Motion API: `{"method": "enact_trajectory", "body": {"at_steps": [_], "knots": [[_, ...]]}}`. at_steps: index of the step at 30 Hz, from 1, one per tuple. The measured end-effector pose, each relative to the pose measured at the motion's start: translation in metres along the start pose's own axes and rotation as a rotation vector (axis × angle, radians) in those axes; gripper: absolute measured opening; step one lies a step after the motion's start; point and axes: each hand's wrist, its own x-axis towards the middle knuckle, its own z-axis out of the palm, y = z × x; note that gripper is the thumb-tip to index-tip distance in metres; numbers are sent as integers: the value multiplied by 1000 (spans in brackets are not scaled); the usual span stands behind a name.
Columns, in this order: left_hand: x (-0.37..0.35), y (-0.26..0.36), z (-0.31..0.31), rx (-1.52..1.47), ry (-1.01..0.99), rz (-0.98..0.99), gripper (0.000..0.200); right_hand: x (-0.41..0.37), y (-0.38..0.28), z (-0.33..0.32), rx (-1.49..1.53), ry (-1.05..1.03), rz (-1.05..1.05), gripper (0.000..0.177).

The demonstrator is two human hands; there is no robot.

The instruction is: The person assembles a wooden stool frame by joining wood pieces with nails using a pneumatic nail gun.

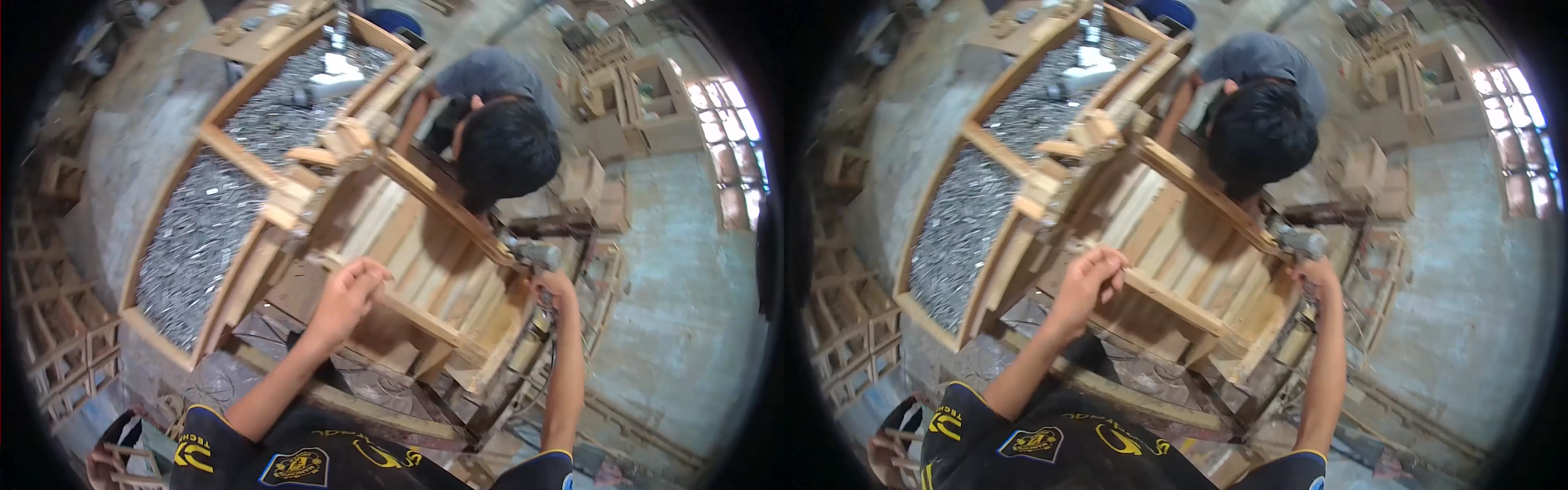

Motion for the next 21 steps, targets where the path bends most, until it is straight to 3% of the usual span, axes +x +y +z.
{"method": "enact_trajectory", "body": {"at_steps": [3,5,6,8,9,12,14,16,19,20,21], "knots": [[-19,53,-58,368,201,377,15,-2,10,-7,-29,-30,-27,16],[-27,86,-91,731,465,619,18,-5,9,-8,-41,21,-42,18],[-28,98,-107,850,512,606,18,-10,10,-7,-45,53,-43,19],[-31,118,-133,1082,598,571,17,-25,26,-2,-376,473,-373,25],[-24,114,-158,1270,562,690,18,-29,24,0,-538,695,-535,28],[-22,117,-155,1366,395,796,22,-129,-54,72,-185,993,-592,24],[-13,122,-134,1419,281,873,32,-143,-90,125,164,434,-751,24],[-3,133,-109,1522,153,917,34,-144,-136,183,101,184,-872,28],[34,145,-103,1463,69,984,35,-104,-206,252,-82,389,-1229,38],[47,152,-103,1450,50,1005,35,-90,-223,264,-234,489,-1294,44],[61,159,-104,1506,19,996,36,-81,-236,272,-295,416,-1214,46]]}}
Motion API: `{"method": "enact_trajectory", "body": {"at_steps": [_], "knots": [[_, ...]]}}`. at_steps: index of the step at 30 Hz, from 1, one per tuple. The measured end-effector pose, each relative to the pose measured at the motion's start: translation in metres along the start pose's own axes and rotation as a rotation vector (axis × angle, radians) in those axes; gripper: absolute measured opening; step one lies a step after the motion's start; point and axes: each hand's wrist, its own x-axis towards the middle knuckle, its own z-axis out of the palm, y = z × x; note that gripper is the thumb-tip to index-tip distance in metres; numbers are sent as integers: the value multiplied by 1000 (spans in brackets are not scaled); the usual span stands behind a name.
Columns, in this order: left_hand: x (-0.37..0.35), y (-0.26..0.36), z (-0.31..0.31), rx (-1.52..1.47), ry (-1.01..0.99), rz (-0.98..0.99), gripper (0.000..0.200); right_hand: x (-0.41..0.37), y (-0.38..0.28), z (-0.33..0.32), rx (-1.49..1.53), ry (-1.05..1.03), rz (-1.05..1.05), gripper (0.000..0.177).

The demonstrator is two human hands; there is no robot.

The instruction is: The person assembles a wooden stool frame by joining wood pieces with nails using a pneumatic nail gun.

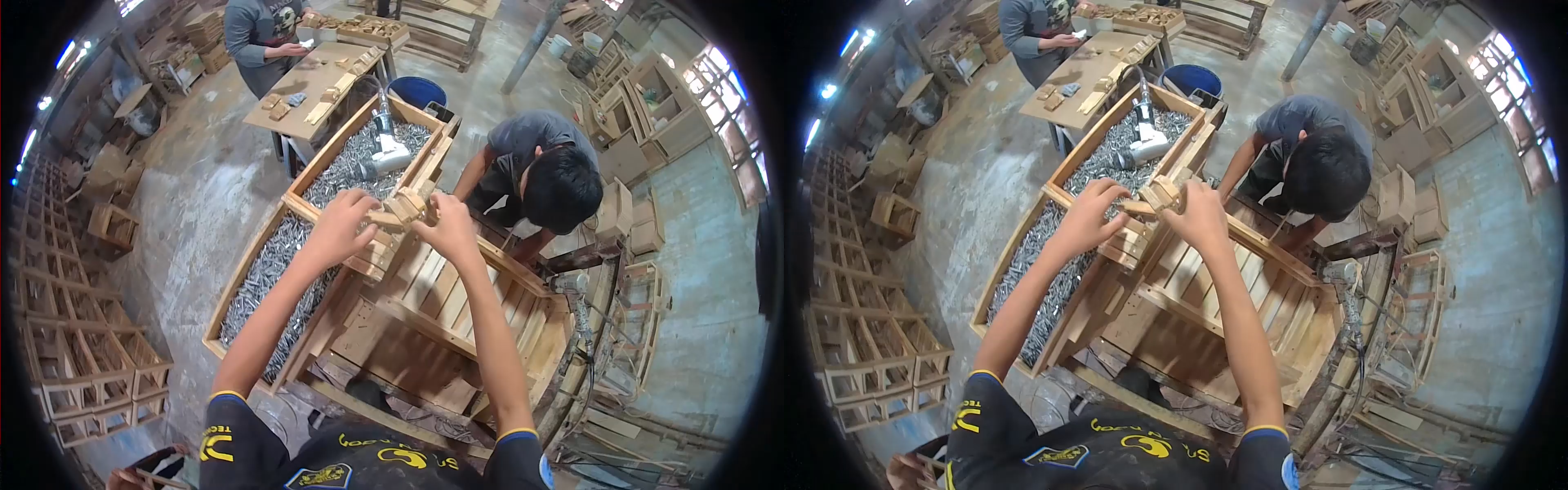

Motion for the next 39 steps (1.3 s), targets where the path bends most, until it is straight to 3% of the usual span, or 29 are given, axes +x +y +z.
{"method": "enact_trajectory", "body": {"at_steps": [2,5,11,17,18,21,24,30,34,36,37,38,39], "knots": [[19,-14,7,45,-78,54,37,22,-1,16,-29,-214,116,50],[35,-23,17,135,-193,65,38,44,-5,19,60,-270,216,52],[54,-23,17,177,-378,30,31,53,-19,19,-130,-408,236,53],[49,-22,3,332,-212,87,23,58,-23,24,-183,-516,227,51],[43,-26,-3,319,-85,112,24,56,-24,22,-206,-521,218,51],[22,-3,-47,153,24,-128,15,52,-30,19,-244,-514,196,52],[-9,46,-77,-312,39,-492,17,47,-40,16,-239,-445,190,52],[-75,92,-30,-1084,156,-689,19,35,-17,35,-187,-250,114,54],[-85,113,16,-1377,210,-790,19,27,-25,-15,149,-292,397,43],[-79,125,38,-1490,186,-849,18,-15,-22,-50,447,-122,466,34],[-77,132,52,-1550,172,-885,18,-44,-1,-49,735,-108,537,40],[-78,131,73,-1580,140,-890,17,-67,2,-68,827,-224,640,37],[-77,131,101,-1620,135,-885,25,-95,-2,-73,881,-116,703,41]]}}
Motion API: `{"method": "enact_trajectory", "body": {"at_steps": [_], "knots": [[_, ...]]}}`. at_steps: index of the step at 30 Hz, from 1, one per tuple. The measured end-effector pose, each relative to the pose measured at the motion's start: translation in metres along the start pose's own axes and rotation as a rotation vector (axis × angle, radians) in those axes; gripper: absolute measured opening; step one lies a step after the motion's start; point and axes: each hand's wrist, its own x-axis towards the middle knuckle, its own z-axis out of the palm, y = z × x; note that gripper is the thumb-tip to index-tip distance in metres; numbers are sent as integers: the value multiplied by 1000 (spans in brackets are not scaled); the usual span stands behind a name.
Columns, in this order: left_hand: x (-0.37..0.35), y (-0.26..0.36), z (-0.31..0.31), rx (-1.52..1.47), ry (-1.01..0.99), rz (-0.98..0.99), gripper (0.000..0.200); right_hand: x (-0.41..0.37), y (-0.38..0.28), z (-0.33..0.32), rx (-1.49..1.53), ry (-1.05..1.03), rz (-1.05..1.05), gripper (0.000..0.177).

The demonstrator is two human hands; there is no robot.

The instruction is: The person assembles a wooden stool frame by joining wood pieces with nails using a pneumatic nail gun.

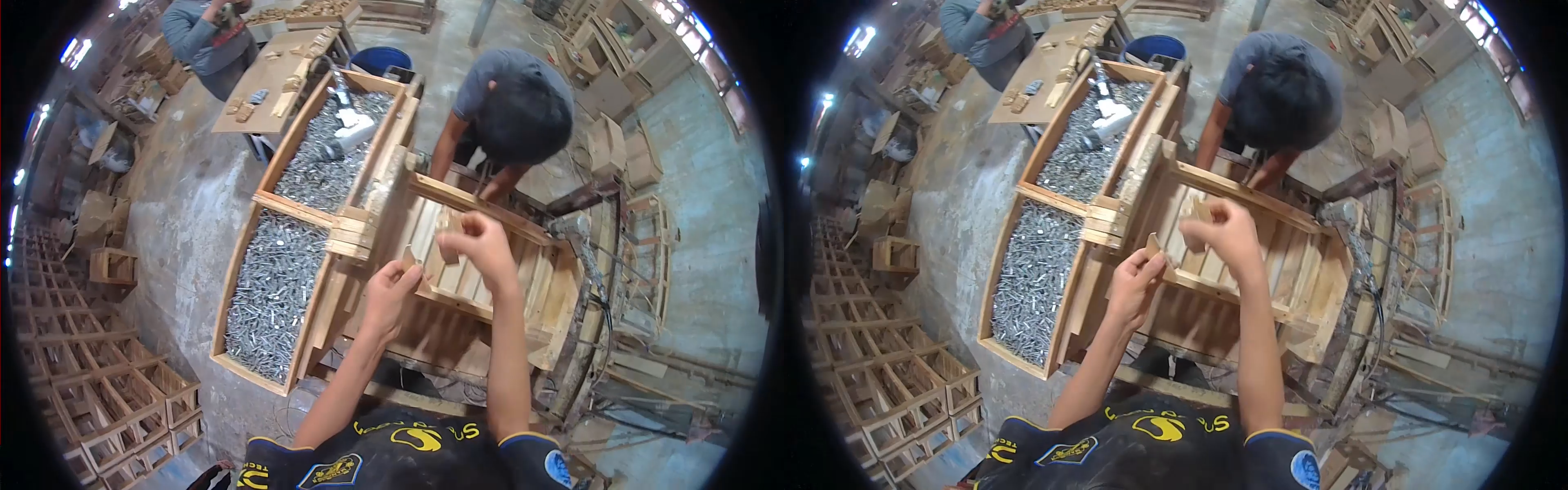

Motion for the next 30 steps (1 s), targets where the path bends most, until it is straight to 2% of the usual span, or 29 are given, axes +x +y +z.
{"method": "enact_trajectory", "body": {"at_steps": [2,5,8,9,12,16,20,21,24,28,30], "knots": [[20,-42,1,-62,-61,-131,32,-29,40,-14,-27,124,102,45],[42,-86,1,32,-200,-330,34,-51,98,-22,-203,328,65,50],[48,-108,7,-226,-339,-469,34,-64,108,-26,-309,495,14,57],[42,-101,18,-193,-302,-496,34,-68,111,-27,-429,521,-13,55],[44,-105,21,86,-271,-476,35,-73,131,-29,-409,540,-44,50],[57,-115,18,267,-265,-507,27,-78,158,-39,-17,522,71,46],[63,-118,22,322,-281,-517,23,-77,180,-48,-26,548,173,34],[66,-118,23,366,-296,-520,22,-73,180,-50,131,516,172,36],[73,-125,28,372,-242,-518,20,-67,174,-76,369,429,381,33],[69,-108,51,294,-137,-519,19,-17,200,-133,835,834,183,18],[74,-109,40,333,-172,-506,23,23,210,-158,1022,1070,161,15]]}}
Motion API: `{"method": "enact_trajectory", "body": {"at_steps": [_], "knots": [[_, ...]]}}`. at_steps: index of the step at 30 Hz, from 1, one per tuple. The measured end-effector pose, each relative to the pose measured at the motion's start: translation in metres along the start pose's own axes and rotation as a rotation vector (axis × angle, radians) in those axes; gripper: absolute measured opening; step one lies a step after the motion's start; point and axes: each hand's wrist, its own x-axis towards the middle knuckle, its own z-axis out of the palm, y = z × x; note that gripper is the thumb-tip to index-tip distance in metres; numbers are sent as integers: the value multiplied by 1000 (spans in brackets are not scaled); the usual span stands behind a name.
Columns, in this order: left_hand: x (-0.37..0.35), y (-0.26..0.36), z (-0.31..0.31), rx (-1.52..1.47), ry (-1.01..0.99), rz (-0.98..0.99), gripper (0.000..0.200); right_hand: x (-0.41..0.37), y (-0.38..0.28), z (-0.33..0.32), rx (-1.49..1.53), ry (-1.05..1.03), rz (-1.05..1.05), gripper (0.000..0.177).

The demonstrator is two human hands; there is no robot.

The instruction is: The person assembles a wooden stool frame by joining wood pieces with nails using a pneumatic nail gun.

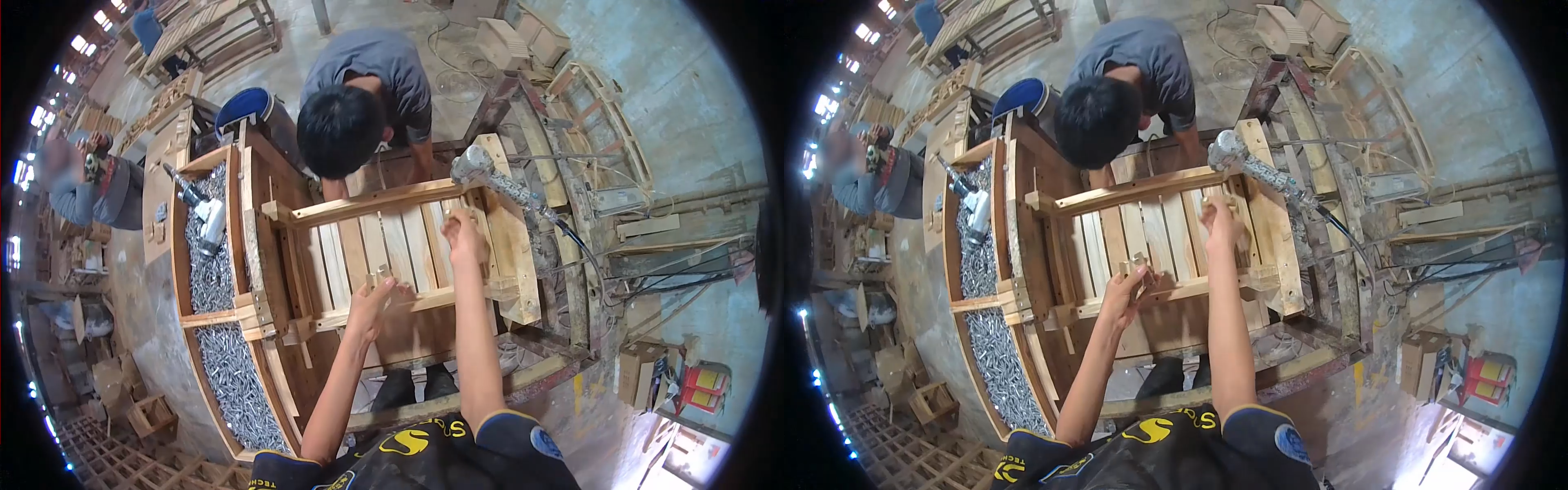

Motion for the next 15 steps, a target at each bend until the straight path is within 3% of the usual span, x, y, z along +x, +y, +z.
{"method": "enact_trajectory", "body": {"at_steps": [2,8,15], "knots": [[0,-2,-11,84,-7,-9,27,40,10,22,146,187,-19,18],[-14,-6,-17,87,59,-34,29,65,13,55,295,361,21,20],[-20,-9,-8,81,12,-105,30,72,21,42,375,201,113,21]]}}
